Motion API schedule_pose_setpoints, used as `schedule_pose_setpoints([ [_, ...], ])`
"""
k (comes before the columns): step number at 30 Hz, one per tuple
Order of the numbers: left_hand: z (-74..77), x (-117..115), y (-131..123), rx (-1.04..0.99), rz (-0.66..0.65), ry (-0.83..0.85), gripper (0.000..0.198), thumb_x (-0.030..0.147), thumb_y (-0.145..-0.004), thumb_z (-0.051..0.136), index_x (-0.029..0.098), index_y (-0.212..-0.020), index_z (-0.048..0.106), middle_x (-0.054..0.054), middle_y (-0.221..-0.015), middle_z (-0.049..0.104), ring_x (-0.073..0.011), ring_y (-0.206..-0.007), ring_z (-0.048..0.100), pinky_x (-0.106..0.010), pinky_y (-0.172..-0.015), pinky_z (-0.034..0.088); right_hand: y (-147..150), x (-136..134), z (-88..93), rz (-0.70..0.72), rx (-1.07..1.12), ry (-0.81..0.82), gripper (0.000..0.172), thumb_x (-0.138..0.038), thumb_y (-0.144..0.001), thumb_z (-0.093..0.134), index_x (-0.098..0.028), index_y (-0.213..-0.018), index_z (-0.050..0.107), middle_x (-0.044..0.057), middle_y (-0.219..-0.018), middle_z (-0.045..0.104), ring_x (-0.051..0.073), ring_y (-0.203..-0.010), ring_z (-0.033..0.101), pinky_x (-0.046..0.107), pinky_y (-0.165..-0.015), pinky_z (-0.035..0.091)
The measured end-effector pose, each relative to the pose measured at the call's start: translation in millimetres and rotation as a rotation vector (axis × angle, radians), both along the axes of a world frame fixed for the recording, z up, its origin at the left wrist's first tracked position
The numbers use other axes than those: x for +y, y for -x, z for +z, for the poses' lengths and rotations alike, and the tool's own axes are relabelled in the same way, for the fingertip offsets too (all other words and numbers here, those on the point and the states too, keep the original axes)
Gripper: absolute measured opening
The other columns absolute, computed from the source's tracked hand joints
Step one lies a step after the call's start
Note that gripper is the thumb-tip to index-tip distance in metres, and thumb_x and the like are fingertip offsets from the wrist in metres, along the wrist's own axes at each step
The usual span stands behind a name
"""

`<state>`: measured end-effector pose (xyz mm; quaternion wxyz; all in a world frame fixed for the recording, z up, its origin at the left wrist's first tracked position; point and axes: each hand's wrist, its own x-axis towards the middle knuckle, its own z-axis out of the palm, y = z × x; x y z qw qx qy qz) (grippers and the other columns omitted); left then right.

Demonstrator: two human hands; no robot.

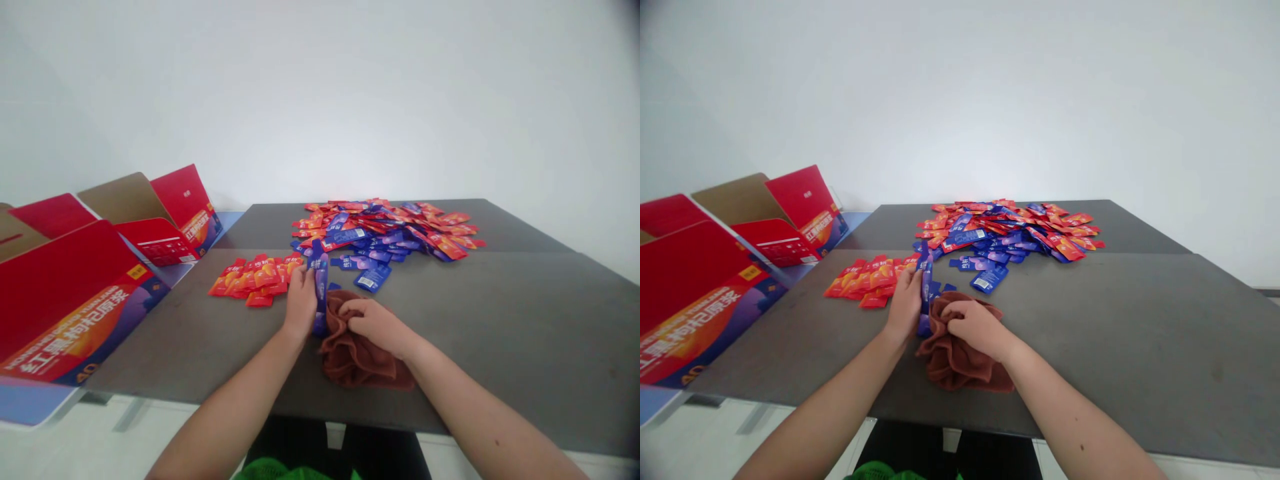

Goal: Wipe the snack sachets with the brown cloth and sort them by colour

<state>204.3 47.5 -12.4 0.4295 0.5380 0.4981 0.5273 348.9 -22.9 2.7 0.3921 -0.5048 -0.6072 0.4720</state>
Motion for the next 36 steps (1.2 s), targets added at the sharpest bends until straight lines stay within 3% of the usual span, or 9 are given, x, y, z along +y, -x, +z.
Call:
schedule_pose_setpoints([
  [5, -1.3, 3.0, 16.4, 0.336, -0.068, 0.004, 0.032, 0.021, -0.087, 0.046, 0.016, -0.117, 0.054, -0.007, -0.095, 0.065, -0.0199, -0.09, 0.062, -0.033, -0.085, 0.047, -41.3, 13.0, 10.3, -0.542, 0.242, -0.084, 0.024, -0.022, -0.064, 0.049, -0.02, -0.078, 0.068, -0.001, -0.08, 0.07, 0.017, -0.077, 0.062, 0.026, -0.072, 0.046],
  [10, -6.8, -12.2, 8.8, 0.927, -0.157, -0.204, 0.045, 0.019, -0.085, 0.049, 0.011, -0.129, 0.051, -0.019, -0.129, 0.055, -0.0288, -0.123, 0.049, -0.045, -0.105, 0.036, -60.4, 16.7, 16.4, -0.748, 0.449, -0.11, 0.024, -0.021, -0.06, 0.053, -0.018, -0.08, 0.067, -0.002, -0.068, 0.066, 0.015, -0.062, 0.058, 0.024, -0.058, 0.044],
  [15, -19.1, -22.1, 6.0, 1.215, -0.458, -0.314, 0.047, 0.031, -0.092, 0.043, 0.019, -0.138, 0.044, -0.012, -0.152, 0.035, -0.0306, -0.14, 0.029, -0.053, -0.113, 0.023, -66.5, 16.6, 16.3, -0.865, 0.399, -0.261, 0.023, -0.022, -0.064, 0.052, -0.016, -0.08, 0.067, -0.001, -0.07, 0.065, 0.014, -0.063, 0.057, 0.025, -0.06, 0.044],
  [19, -22.4, -24.1, 4.2, 1.311, -0.454, -0.295, 0.056, 0.037, -0.091, 0.047, 0.014, -0.142, 0.04, -0.015, -0.153, 0.031, -0.0326, -0.141, 0.028, -0.051, -0.113, 0.023, -92.0, 16.8, 18.6, -1.224, 0.267, -0.565, 0.026, -0.02, -0.069, 0.045, -0.017, -0.086, 0.065, 0.003, -0.083, 0.064, 0.017, -0.074, 0.059, 0.031, -0.072, 0.047],
  [22, -21.0, -24.2, 0.9, 1.348, -0.443, -0.281, 0.058, 0.039, -0.091, 0.048, 0.012, -0.142, 0.04, -0.016, -0.153, 0.031, -0.0334, -0.141, 0.029, -0.05, -0.113, 0.025, -109.3, 16.8, 17.4, -1.385, 0.022, -0.637, 0.03, -0.019, -0.074, 0.042, -0.016, -0.095, 0.062, 0.008, -0.091, 0.062, 0.022, -0.083, 0.059, 0.039, -0.08, 0.047],
  [25, -20.4, -25.5, -1.7, 1.379, -0.396, -0.261, 0.059, 0.04, -0.09, 0.049, 0.009, -0.141, 0.042, -0.019, -0.151, 0.034, -0.0348, -0.139, 0.03, -0.049, -0.112, 0.027, -106.7, 19.0, 11.6, -1.319, -0.454, -0.584, 0.038, -0.023, -0.075, 0.053, -0.012, -0.111, 0.059, 0.018, -0.111, 0.057, 0.031, -0.105, 0.053, 0.048, -0.091, 0.041],
  [28, -21.9, -28.2, -2.1, 1.385, -0.325, -0.264, 0.059, 0.041, -0.089, 0.05, 0.011, -0.139, 0.045, -0.018, -0.149, 0.037, -0.0351, -0.138, 0.033, -0.051, -0.111, 0.028, -85.0, 25.5, 0.8, -1.067, -0.831, -0.553, 0.046, -0.031, -0.079, 0.061, -0.014, -0.122, 0.056, 0.02, -0.125, 0.051, 0.034, -0.116, 0.046, 0.048, -0.093, 0.037],
  [32, -21.7, -30.9, -1.2, 1.31, -0.236, -0.312, 0.055, 0.045, -0.09, 0.046, 0.013, -0.135, 0.048, -0.017, -0.145, 0.044, -0.0344, -0.134, 0.04, -0.055, -0.11, 0.028, -53.2, 38.2, -19.8, -0.503, -1.108, -0.396, 0.026, -0.039, -0.089, 0.054, -0.024, -0.106, 0.067, 0.011, -0.112, 0.063, 0.027, -0.105, 0.054, 0.04, -0.088, 0.035],
  [36, -13.8, -29.3, -2.2, 1.141, -0.162, -0.409, 0.048, 0.038, -0.092, 0.046, 0.012, -0.132, 0.05, -0.017, -0.141, 0.049, -0.0316, -0.13, 0.044, -0.054, -0.109, 0.031, -40.6, 45.9, -33.1, -0.389, -1.225, -0.292, 0.022, -0.033, -0.089, 0.055, -0.022, -0.102, 0.068, 0.01, -0.109, 0.066, 0.025, -0.101, 0.056, 0.036, -0.083, 0.033],
])
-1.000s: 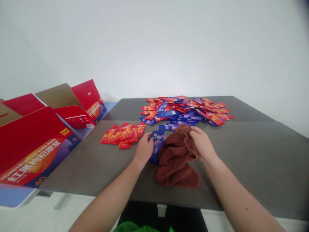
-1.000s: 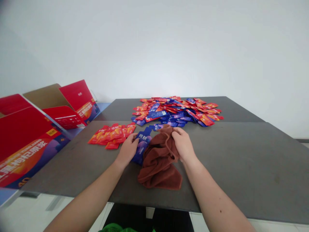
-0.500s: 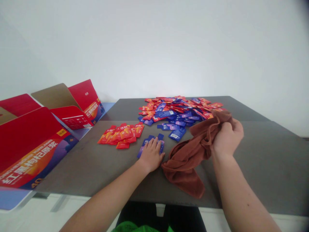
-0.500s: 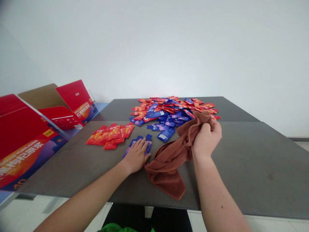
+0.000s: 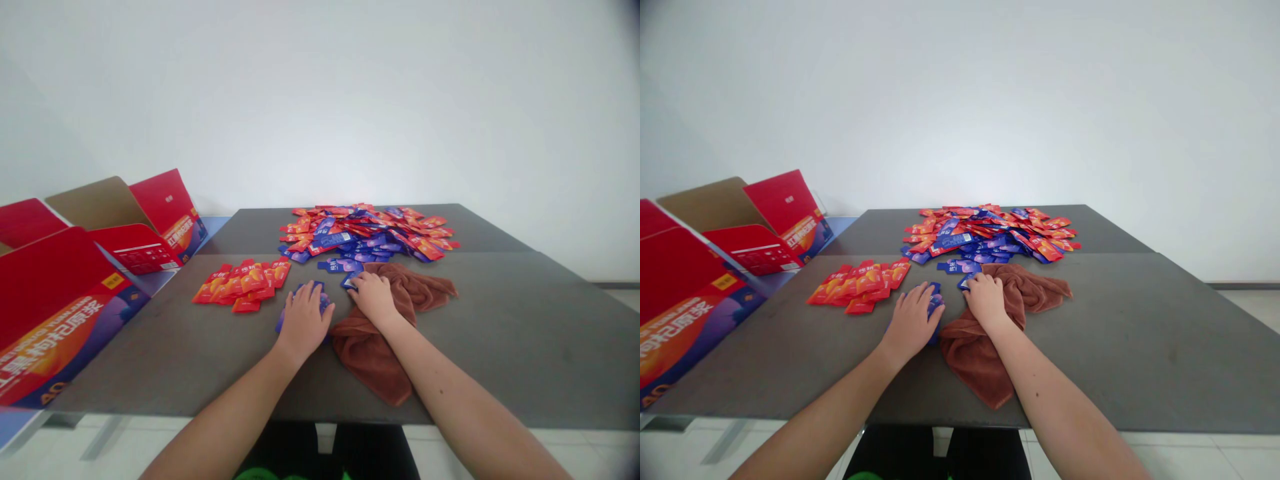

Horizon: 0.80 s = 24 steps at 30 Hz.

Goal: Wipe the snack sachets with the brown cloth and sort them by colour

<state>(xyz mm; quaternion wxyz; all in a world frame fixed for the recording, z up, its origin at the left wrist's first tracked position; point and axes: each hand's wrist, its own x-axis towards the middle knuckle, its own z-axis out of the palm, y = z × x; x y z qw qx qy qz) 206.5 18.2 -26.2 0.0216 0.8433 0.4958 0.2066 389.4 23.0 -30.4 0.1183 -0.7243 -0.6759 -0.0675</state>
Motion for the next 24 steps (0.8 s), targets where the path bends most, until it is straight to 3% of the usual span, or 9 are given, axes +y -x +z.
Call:
schedule_pose_setpoints([
  [3, 6.7, 1.5, -1.0, -0.209, -0.108, 0.029, 0.04, 0.028, -0.09, 0.048, 0.013, -0.127, 0.054, -0.015, -0.133, 0.056, -0.0269, -0.125, 0.049, -0.045, -0.107, 0.037, -0.7, -0.7, 2.9, 0.008, -0.006, -0.006, 0.022, -0.022, -0.091, 0.049, -0.018, -0.093, 0.07, 0.011, -0.1, 0.069, 0.023, -0.094, 0.06, 0.036, -0.082, 0.032],
  [5, 10.0, 0.8, -1.6, -0.409, -0.166, 0.148, 0.031, 0.026, -0.089, 0.05, 0.016, -0.117, 0.06, -0.012, -0.122, 0.063, -0.0245, -0.117, 0.056, -0.041, -0.103, 0.042, -3.4, -4.5, 10.2, 0.001, -0.009, -0.026, 0.027, -0.018, -0.093, 0.043, -0.016, -0.091, 0.07, 0.012, -0.096, 0.071, 0.023, -0.092, 0.062, 0.037, -0.082, 0.031],
  [9, 16.3, -4.5, -4.0, -0.97, -0.19, 0.763, 0.029, 0.037, -0.09, 0.051, 0.018, -0.109, 0.062, -0.01, -0.105, 0.069, -0.0196, -0.087, 0.067, -0.035, -0.084, 0.051, -7.4, -19.5, 29.2, 0.015, 0.152, -0.236, 0.03, -0.019, -0.094, 0.04, -0.017, -0.097, 0.07, 0.01, -0.101, 0.072, 0.022, -0.093, 0.064, 0.036, -0.082, 0.033],
  [11, 20.7, -6.7, -6.4, -1.242, -0.185, 1.087, 0.036, 0.044, -0.091, 0.05, 0.019, -0.116, 0.057, -0.011, -0.109, 0.068, -0.0181, -0.085, 0.068, -0.032, -0.08, 0.052, -4.5, -29.4, 36.6, 0.095, 0.29, -0.368, 0.027, -0.02, -0.093, 0.044, -0.018, -0.096, 0.07, 0.008, -0.101, 0.073, 0.021, -0.093, 0.065, 0.035, -0.082, 0.035],
  [14, 27.5, -6.3, -9.6, -1.505, -0.214, 1.348, 0.04, 0.05, -0.092, 0.045, 0.019, -0.115, 0.056, -0.011, -0.115, 0.067, -0.0185, -0.093, 0.068, -0.031, -0.081, 0.053, 9.6, -43.3, 41.9, 0.294, 0.383, -0.461, 0.024, -0.021, -0.092, 0.047, -0.021, -0.094, 0.071, 0.005, -0.098, 0.074, 0.019, -0.092, 0.065, 0.035, -0.083, 0.036],
  [17, 32.5, -2.4, -8.4, -1.609, -0.243, 1.423, 0.046, 0.048, -0.095, 0.038, 0.012, -0.111, 0.062, -0.013, -0.114, 0.067, -0.0189, -0.097, 0.067, -0.028, -0.08, 0.054, 27.5, -52.0, 42.7, 0.555, 0.352, -0.45, 0.022, -0.021, -0.093, 0.049, -0.023, -0.095, 0.07, 0.004, -0.098, 0.074, 0.017, -0.089, 0.065, 0.036, -0.085, 0.037],
  [20, 35.9, 2.7, -1.4, -1.697, -0.21, 1.351, 0.047, 0.044, -0.096, 0.036, 0.009, -0.114, 0.064, -0.014, -0.114, 0.068, -0.0188, -0.099, 0.066, -0.026, -0.079, 0.054, 32.6, -53.1, 43.8, 0.711, 0.348, -0.373, 0.018, -0.027, -0.092, 0.052, -0.023, -0.1, 0.068, 0.005, -0.106, 0.072, 0.018, -0.098, 0.063, 0.037, -0.09, 0.038],
  [22, 38.3, 5.8, 4.7, -1.764, -0.211, 1.254, 0.046, 0.043, -0.096, 0.037, 0.011, -0.116, 0.063, -0.012, -0.115, 0.068, -0.0186, -0.099, 0.066, -0.028, -0.081, 0.055, 24.2, -51.3, 43.3, 0.63, 0.363, -0.309, 0.02, -0.033, -0.091, 0.053, -0.022, -0.1, 0.068, 0.007, -0.111, 0.068, 0.02, -0.104, 0.06, 0.039, -0.092, 0.039],
  [24, 40.7, 8.1, 10.0, -1.796, -0.224, 1.195, 0.046, 0.044, -0.096, 0.037, 0.013, -0.118, 0.063, -0.01, -0.118, 0.067, -0.018, -0.096, 0.067, -0.03, -0.082, 0.055, 9.6, -49.9, 39.1, 0.438, 0.322, -0.194, 0.026, -0.041, -0.087, 0.057, -0.02, -0.099, 0.067, 0.011, -0.115, 0.065, 0.025, -0.107, 0.058, 0.043, -0.092, 0.039],
])
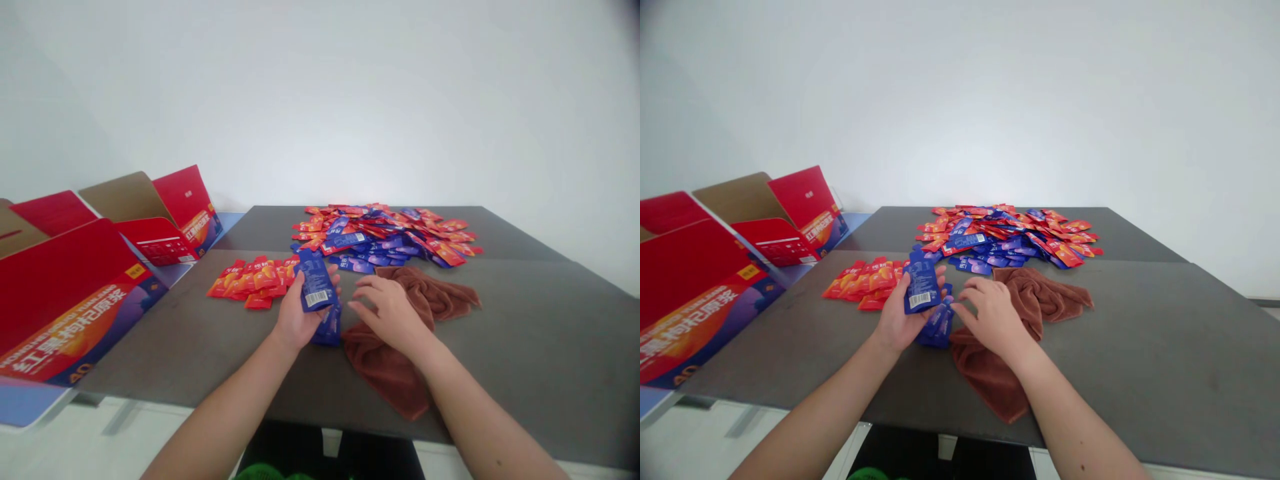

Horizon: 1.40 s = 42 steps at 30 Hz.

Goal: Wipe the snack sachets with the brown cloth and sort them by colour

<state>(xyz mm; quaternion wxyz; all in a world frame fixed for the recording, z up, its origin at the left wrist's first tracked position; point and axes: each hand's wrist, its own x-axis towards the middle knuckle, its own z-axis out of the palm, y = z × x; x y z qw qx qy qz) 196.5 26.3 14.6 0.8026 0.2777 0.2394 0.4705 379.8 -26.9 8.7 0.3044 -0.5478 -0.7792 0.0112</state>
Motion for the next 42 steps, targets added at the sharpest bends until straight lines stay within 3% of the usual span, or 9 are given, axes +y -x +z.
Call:
schedule_pose_setpoints([
  [4, 3.1, 0.3, 3.7, -0.033, 0.01, -0.01, 0.049, 0.048, -0.096, 0.034, 0.014, -0.119, 0.062, -0.01, -0.128, 0.062, -0.0173, -0.098, 0.066, -0.03, -0.082, 0.056, -21.8, -1.6, -16.3, -0.097, -0.265, 0.397, 0.047, -0.046, -0.07, 0.071, -0.019, -0.108, 0.065, 0.015, -0.116, 0.062, 0.036, -0.11, 0.054, 0.051, -0.091, 0.039],
  [7, 3.3, -2.5, 2.3, -0.037, 0.001, -0.01, 0.05, 0.05, -0.096, 0.034, 0.016, -0.119, 0.061, -0.009, -0.134, 0.058, -0.0186, -0.102, 0.065, -0.033, -0.084, 0.055, -22.7, -1.4, -20.5, -0.062, -0.399, 0.481, 0.027, -0.032, -0.075, 0.064, -0.02, -0.099, 0.066, 0.013, -0.109, 0.064, 0.034, -0.106, 0.057, 0.045, -0.084, 0.042],
  [14, 1.6, -8.3, -6.7, 0.008, -0.03, -0.032, 0.045, 0.046, -0.096, 0.037, 0.017, -0.12, 0.061, -0.009, -0.132, 0.059, -0.0214, -0.102, 0.066, -0.038, -0.088, 0.054, -32.7, 11.3, 7.7, -0.597, -0.08, -0.034, 0.027, -0.034, -0.09, 0.047, -0.015, -0.105, 0.058, 0.016, -0.1, 0.063, 0.029, -0.09, 0.062, 0.039, -0.075, 0.045],
  [17, -4.4, -10.9, -13.2, 0.027, -0.032, 0.017, 0.04, 0.042, -0.095, 0.042, 0.015, -0.116, 0.063, -0.009, -0.122, 0.065, -0.0212, -0.1, 0.066, -0.036, -0.086, 0.055, -14.4, 3.2, 9.3, -0.418, 0.149, -0.295, 0.035, -0.039, -0.088, 0.052, -0.017, -0.116, 0.055, 0.015, -0.108, 0.062, 0.028, -0.101, 0.059, 0.039, -0.083, 0.046],
  [20, -13.2, -15.3, -18.6, 0.069, -0.059, 0.119, 0.034, 0.039, -0.093, 0.047, 0.015, -0.104, 0.067, -0.006, -0.102, 0.072, -0.0206, -0.094, 0.068, -0.032, -0.084, 0.055, 22.2, -9.0, -1.8, -0.003, 0.125, -0.211, 0.026, -0.034, -0.088, 0.053, -0.024, -0.111, 0.062, 0.008, -0.106, 0.066, 0.023, -0.098, 0.061, 0.036, -0.085, 0.048],
  [22, -18.0, -19.1, -22.3, 0.087, -0.106, 0.164, 0.032, 0.038, -0.092, 0.049, 0.014, -0.096, 0.069, -0.007, -0.094, 0.073, -0.0214, -0.094, 0.068, -0.032, -0.084, 0.054, 39.5, -10.9, -11.0, 0.107, 0.067, -0.151, 0.025, -0.029, -0.088, 0.052, -0.028, -0.108, 0.066, 0.006, -0.105, 0.068, 0.024, -0.1, 0.061, 0.038, -0.088, 0.047],
  [31, -14.4, -30.3, -30.0, 0.034, -0.249, 0.171, 0.037, 0.039, -0.096, 0.043, 0.014, -0.115, 0.062, -0.011, -0.108, 0.07, -0.0239, -0.098, 0.067, -0.044, -0.089, 0.053, -4.9, 7.9, 0.6, -0.391, 0.177, -0.267, 0.033, -0.037, -0.093, 0.044, -0.02, -0.11, 0.067, 0.013, -0.104, 0.068, 0.027, -0.095, 0.063, 0.039, -0.082, 0.049],
  [37, -13.0, -25.6, -23.2, 0.06, -0.197, 0.142, 0.033, 0.034, -0.096, 0.04, 0.018, -0.112, 0.064, -0.007, -0.104, 0.071, -0.02, -0.096, 0.067, -0.032, -0.081, 0.056, 30.2, -8.6, -0.1, 0.033, -0.034, -0.198, 0.026, -0.041, -0.091, 0.051, -0.026, -0.1, 0.07, 0.006, -0.092, 0.068, 0.021, -0.081, 0.063, 0.032, -0.07, 0.045],
  [42, -13.5, -29.4, -23.3, 0.093, -0.336, 0.117, 0.043, 0.045, -0.095, 0.04, 0.015, -0.119, 0.06, -0.013, -0.109, 0.069, -0.0252, -0.092, 0.069, -0.043, -0.079, 0.056, 3.1, 12.1, -4.0, -0.409, 0.101, -0.09, 0.031, -0.038, -0.093, 0.046, -0.022, -0.107, 0.069, 0.009, -0.098, 0.067, 0.022, -0.085, 0.063, 0.031, -0.07, 0.044],
])
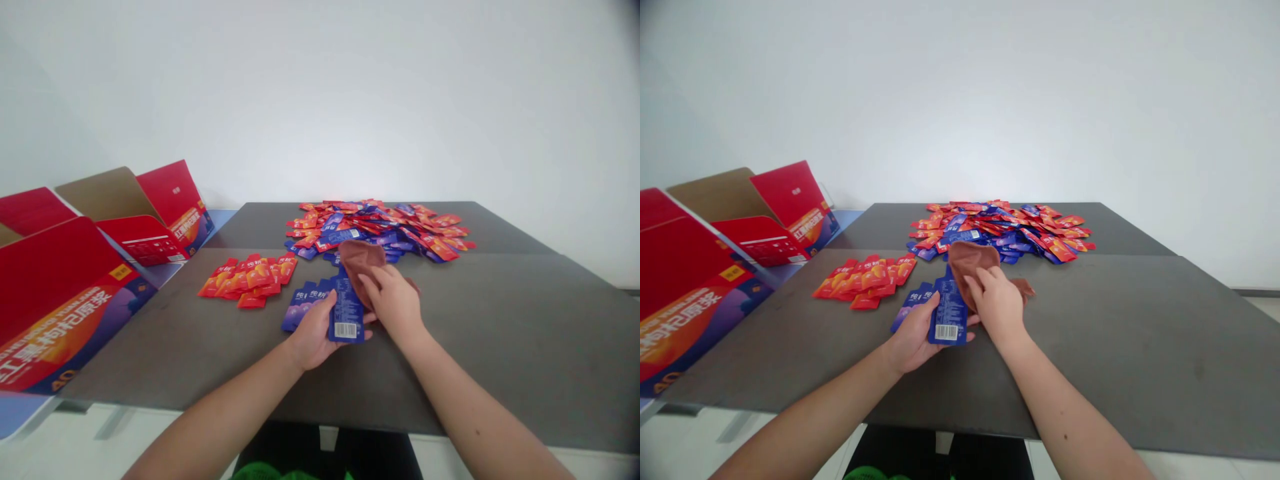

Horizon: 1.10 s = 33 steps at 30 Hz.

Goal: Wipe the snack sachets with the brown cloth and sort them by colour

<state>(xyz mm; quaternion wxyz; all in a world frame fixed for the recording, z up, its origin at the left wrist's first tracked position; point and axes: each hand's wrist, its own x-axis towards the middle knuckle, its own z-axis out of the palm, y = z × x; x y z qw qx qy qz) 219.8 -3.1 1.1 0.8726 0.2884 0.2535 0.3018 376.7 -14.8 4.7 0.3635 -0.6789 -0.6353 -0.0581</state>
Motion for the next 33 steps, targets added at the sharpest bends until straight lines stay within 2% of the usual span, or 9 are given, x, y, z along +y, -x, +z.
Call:
schedule_pose_setpoints([
  [3, 0.7, -1.0, 1.6, 0.062, 0.042, -0.183, 0.052, 0.052, -0.095, 0.035, 0.015, -0.122, 0.059, -0.015, -0.118, 0.065, -0.0292, -0.102, 0.065, -0.048, -0.086, 0.052, -16.7, 5.1, 2.1, -0.004, 0.288, -0.056, 0.032, -0.038, -0.092, 0.047, -0.021, -0.108, 0.068, 0.008, -0.103, 0.069, 0.023, -0.098, 0.062, 0.034, -0.084, 0.045],
  [6, -0.3, 4.1, 6.7, 0.347, 0.205, -0.619, 0.048, 0.047, -0.094, 0.04, 0.019, -0.13, 0.054, -0.011, -0.131, 0.058, -0.0269, -0.125, 0.05, -0.042, -0.105, 0.039, -7.6, 0.5, 1.7, 0.183, 0.521, -0.035, 0.034, -0.041, -0.092, 0.045, -0.019, -0.105, 0.068, 0.009, -0.107, 0.07, 0.022, -0.102, 0.062, 0.036, -0.092, 0.044],
  [10, -3.4, 11.6, 14.5, 0.878, 0.372, -1.265, 0.053, 0.037, -0.092, 0.047, 0.021, -0.142, 0.04, -0.012, -0.141, 0.043, -0.026, -0.133, 0.037, -0.042, -0.114, 0.024, 16.7, -7.1, -3.8, 0.458, 0.534, 0.122, 0.031, -0.039, -0.087, 0.052, -0.02, -0.108, 0.065, 0.008, -0.109, 0.068, 0.023, -0.104, 0.061, 0.037, -0.093, 0.043],
  [13, -5.1, 11.8, 16.8, 1.009, 0.367, -1.461, 0.057, 0.037, -0.09, 0.05, 0.022, -0.144, 0.036, -0.015, -0.14, 0.04, -0.0293, -0.131, 0.037, -0.048, -0.111, 0.027, 20.4, -7.4, -5.2, 0.473, 0.593, 0.16, 0.024, -0.037, -0.087, 0.053, -0.02, -0.097, 0.066, 0.005, -0.097, 0.069, 0.021, -0.097, 0.061, 0.035, -0.089, 0.044],
  [18, -5.1, 14.5, 18.2, 0.632, 0.375, -1.184, 0.061, 0.042, -0.091, 0.049, 0.021, -0.144, 0.028, -0.013, -0.142, 0.04, -0.0236, -0.13, 0.041, -0.04, -0.108, 0.033, 4.4, -3.3, 0.4, 0.494, 0.924, 0.092, 0.023, -0.041, -0.088, 0.054, -0.022, -0.085, 0.066, 0.001, -0.091, 0.068, 0.019, -0.092, 0.061, 0.032, -0.088, 0.044],
  [22, 1.5, 19.5, 21.5, 0.538, 0.261, -0.807, 0.036, 0.047, -0.091, 0.045, 0.018, -0.109, 0.057, -0.006, -0.103, 0.063, -0.0189, -0.095, 0.06, -0.032, -0.086, 0.047, -1.9, -2.1, 2.9, 0.508, 1.263, 0.091, 0.025, -0.046, -0.084, 0.06, -0.021, -0.083, 0.065, -0.001, -0.081, 0.07, 0.017, -0.072, 0.062, 0.032, -0.074, 0.048],
  [26, 12.2, 15.8, 23.7, 0.526, 0.102, -0.875, 0.028, 0.04, -0.087, 0.051, 0.016, -0.078, 0.061, -0.001, -0.075, 0.061, -0.015, -0.072, 0.057, -0.026, -0.072, 0.045, -1.3, -0.4, 3.6, 0.514, 1.338, 0.125, 0.027, -0.047, -0.082, 0.061, -0.02, -0.087, 0.067, 0.0, -0.079, 0.07, 0.018, -0.074, 0.064, 0.032, -0.073, 0.049],
  [29, 16.0, 10.8, 22.7, 0.572, 0.176, -0.944, 0.026, 0.036, -0.086, 0.052, 0.015, -0.072, 0.06, 0.001, -0.069, 0.058, -0.0133, -0.068, 0.055, -0.024, -0.067, 0.043, -8.7, 1.9, 6.9, 0.324, 1.246, 0.008, 0.035, -0.051, -0.083, 0.059, -0.018, -0.089, 0.069, 0.002, -0.08, 0.071, 0.02, -0.078, 0.064, 0.033, -0.075, 0.05],
  [33, 8.8, 10.3, 15.9, 0.546, 0.261, -0.813, 0.025, 0.038, -0.086, 0.053, 0.015, -0.084, 0.063, -0.001, -0.076, 0.062, -0.014, -0.073, 0.058, -0.024, -0.07, 0.045, -19.0, -3.5, 11.5, -0.04, 0.918, -0.438, 0.038, -0.048, -0.089, 0.049, -0.017, -0.098, 0.069, 0.007, -0.097, 0.07, 0.021, -0.091, 0.063, 0.037, -0.087, 0.047],
])
